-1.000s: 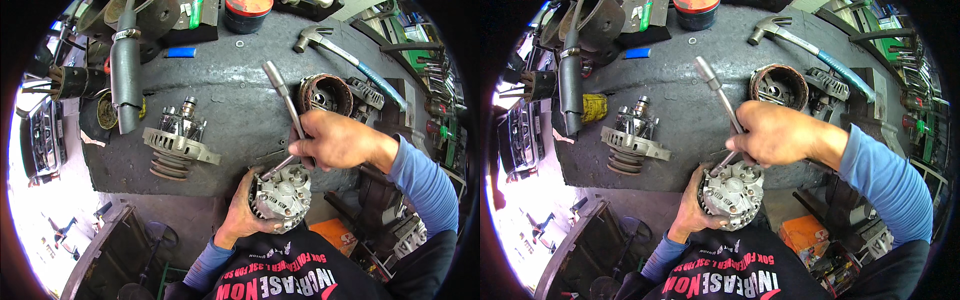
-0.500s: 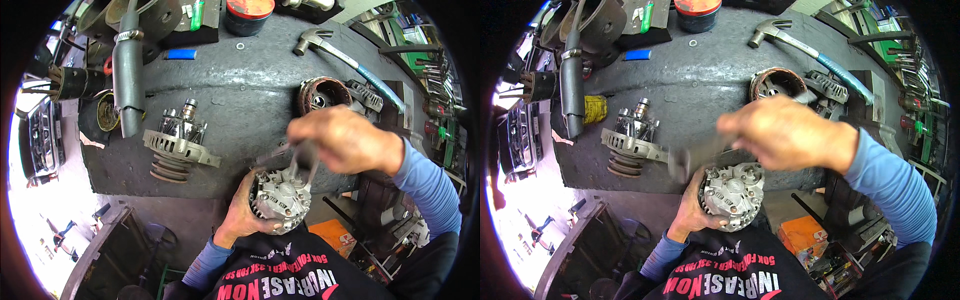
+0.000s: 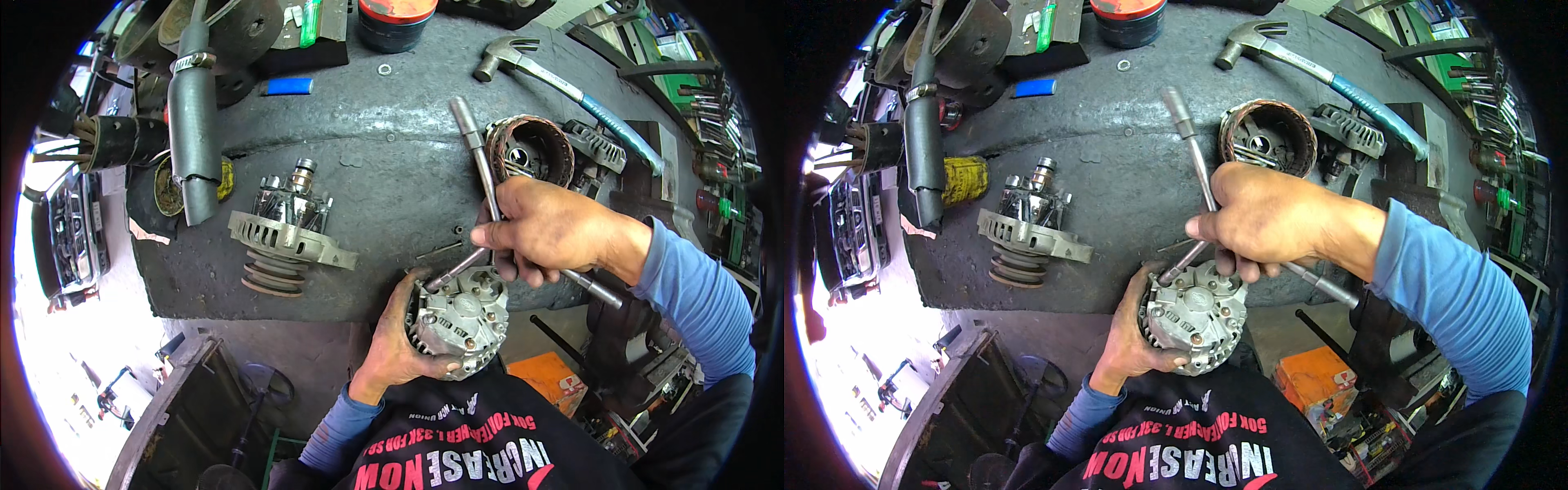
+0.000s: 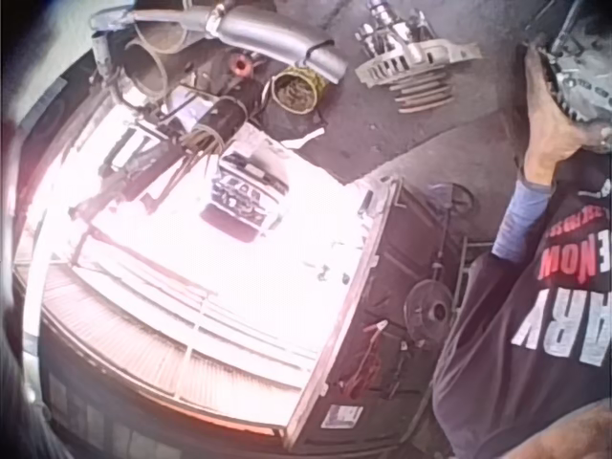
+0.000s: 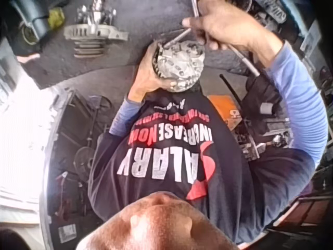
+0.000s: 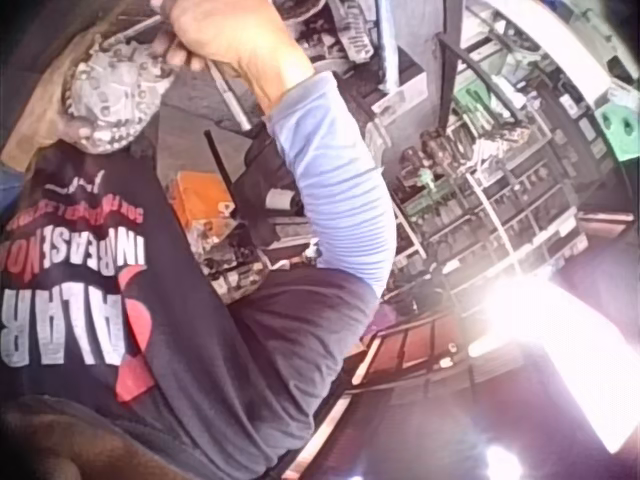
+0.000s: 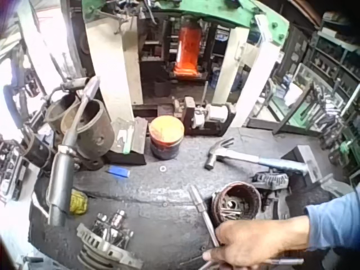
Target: The person disassembles an alternator on a workbench using a T-handle wrench and screwdriver. They remove bolts, separate the housing halves, and inspect the internal components. The person then reassembles the alternator by aligning the halves and tightening the bolts.
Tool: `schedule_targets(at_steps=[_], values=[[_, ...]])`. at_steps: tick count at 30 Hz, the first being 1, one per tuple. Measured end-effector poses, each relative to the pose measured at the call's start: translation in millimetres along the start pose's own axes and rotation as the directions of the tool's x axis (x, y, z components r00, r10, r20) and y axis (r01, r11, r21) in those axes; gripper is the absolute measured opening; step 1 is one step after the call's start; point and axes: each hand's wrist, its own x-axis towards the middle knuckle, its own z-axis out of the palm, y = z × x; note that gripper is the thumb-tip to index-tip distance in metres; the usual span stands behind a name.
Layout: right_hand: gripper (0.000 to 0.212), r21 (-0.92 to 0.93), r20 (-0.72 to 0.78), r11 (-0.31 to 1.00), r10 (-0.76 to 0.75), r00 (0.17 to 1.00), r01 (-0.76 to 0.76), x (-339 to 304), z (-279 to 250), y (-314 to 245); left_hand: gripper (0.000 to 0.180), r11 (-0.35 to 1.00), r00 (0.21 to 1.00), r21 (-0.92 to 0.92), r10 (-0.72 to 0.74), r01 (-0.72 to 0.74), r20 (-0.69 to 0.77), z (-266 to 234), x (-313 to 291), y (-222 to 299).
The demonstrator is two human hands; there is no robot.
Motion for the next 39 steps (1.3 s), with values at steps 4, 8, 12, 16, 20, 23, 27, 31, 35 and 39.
schedule_targets(at_steps=[4,8,12,16,20,23,27,31,35,39], values=[[0.017,-0.129,-0.010,0.987,-0.098,0.995,0.096,-7.9,2.6,-4.6,0.137,1.000,1.000,-0.021,0.013,-0.013,0.001,-0.7,1.1,0.1],[0.018,-0.737,0.423,-0.069,-0.823,0.378,0.673,-0.9,-1.1,16.0,0.138,0.999,1.000,-0.030,0.017,-0.017,-0.011,0.1,2.6,12.1],[0.026,-0.632,-0.013,0.398,-0.864,0.504,0.666,2.1,-9.5,38.1,0.138,0.994,0.998,0.084,0.066,-0.066,-0.003,-2.1,-2.2,-2.3],[0.021,-0.435,-0.098,0.807,-0.482,0.870,0.398,-20.6,-7.1,21.7,0.137,1.000,0.999,-0.006,0.029,-0.029,0.015,-0.1,0.7,-1.7],[0.021,-0.418,-0.097,0.833,-0.437,0.894,0.362,-14.1,-0.2,24.5,0.136,0.999,1.000,-0.037,0.020,-0.019,0.007,2.3,0.8,0.4],[0.024,-0.207,-0.042,0.946,-0.264,0.964,0.250,-12.0,1.9,16.6,0.135,0.999,1.000,-0.024,0.030,-0.030,0.001,1.7,0.1,-0.2],[0.030,0.111,-0.020,0.993,-0.025,0.999,0.027,-7.1,3.0,17.8,0.135,1.000,1.000,-0.024,0.020,-0.020,0.000,1.5,1.2,2.8],[0.019,0.059,0.001,0.996,-0.073,0.997,0.073,-10.5,3.2,18.8,0.136,0.999,1.000,-0.031,0.017,-0.016,0.007,1.6,2.4,3.3],[0.030,-0.783,0.286,0.061,-0.849,0.445,0.619,-4.9,-2.5,40.5,0.135,0.998,0.998,0.039,0.053,-0.054,0.019,0.0,1.6,0.6],[0.025,-0.669,-0.051,0.443,-0.829,0.557,0.597,-8.8,-13.8,51.0,0.135,0.998,0.998,0.034,0.051,-0.051,0.026,-0.6,3.0,4.6]])
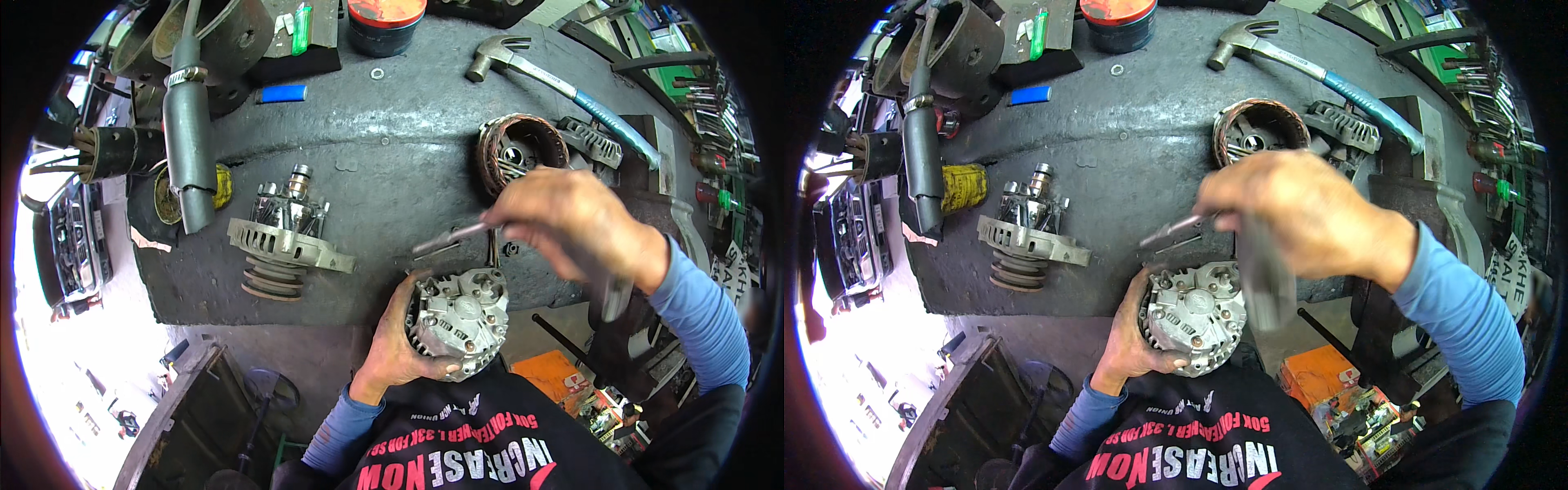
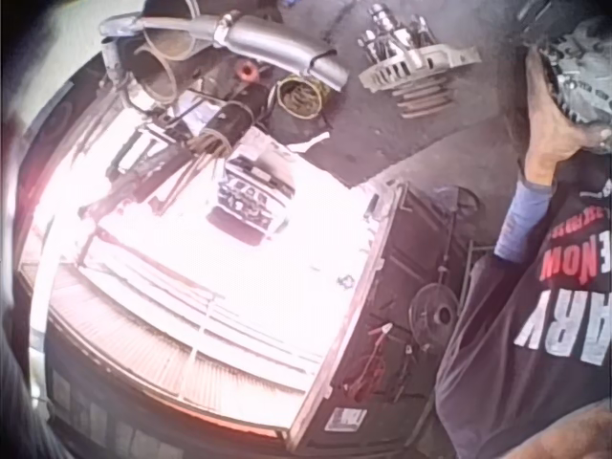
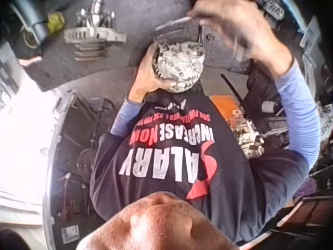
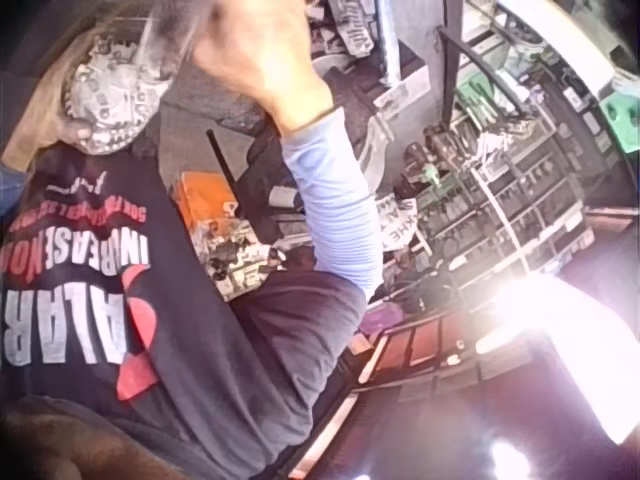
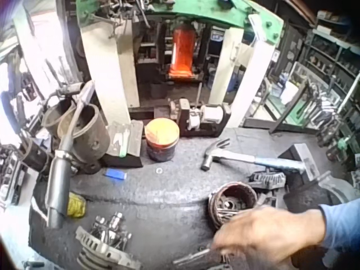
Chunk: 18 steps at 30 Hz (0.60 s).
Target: The person disassembles an alternator on a workbench using a T-handle wrench and screwdriver. They remove bolts, separate the housing halves, and inspect the internal components. The person then reassembles the alternator by aligning the halves and tightening the bolts.
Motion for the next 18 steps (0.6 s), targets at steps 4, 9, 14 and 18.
schedule_targets(at_steps=[4,9,14,18], values=[[0.012,0.222,0.135,0.912,0.322,0.937,-0.346,1.5,-5.1,-16.9,0.135,0.997,1.000,-0.078,-0.017,0.016,-0.007,3.2,1.4,-1.5],[0.023,0.330,0.302,0.780,0.447,0.842,-0.532,9.6,1.1,-20.0,0.135,0.995,0.999,-0.082,-0.049,0.048,-0.006,3.8,-0.3,2.7],[0.029,0.456,0.516,0.483,0.541,0.664,-0.748,24.4,-0.6,-19.9,0.137,1.000,1.000,-0.005,-0.020,0.020,-0.020,1.5,-0.9,1.7],[0.034,0.541,0.571,0.262,0.583,0.578,-0.799,19.5,8.4,-18.4,0.137,0.996,0.998,-0.066,-0.056,0.054,-0.015,5.3,-5.5,4.5]])
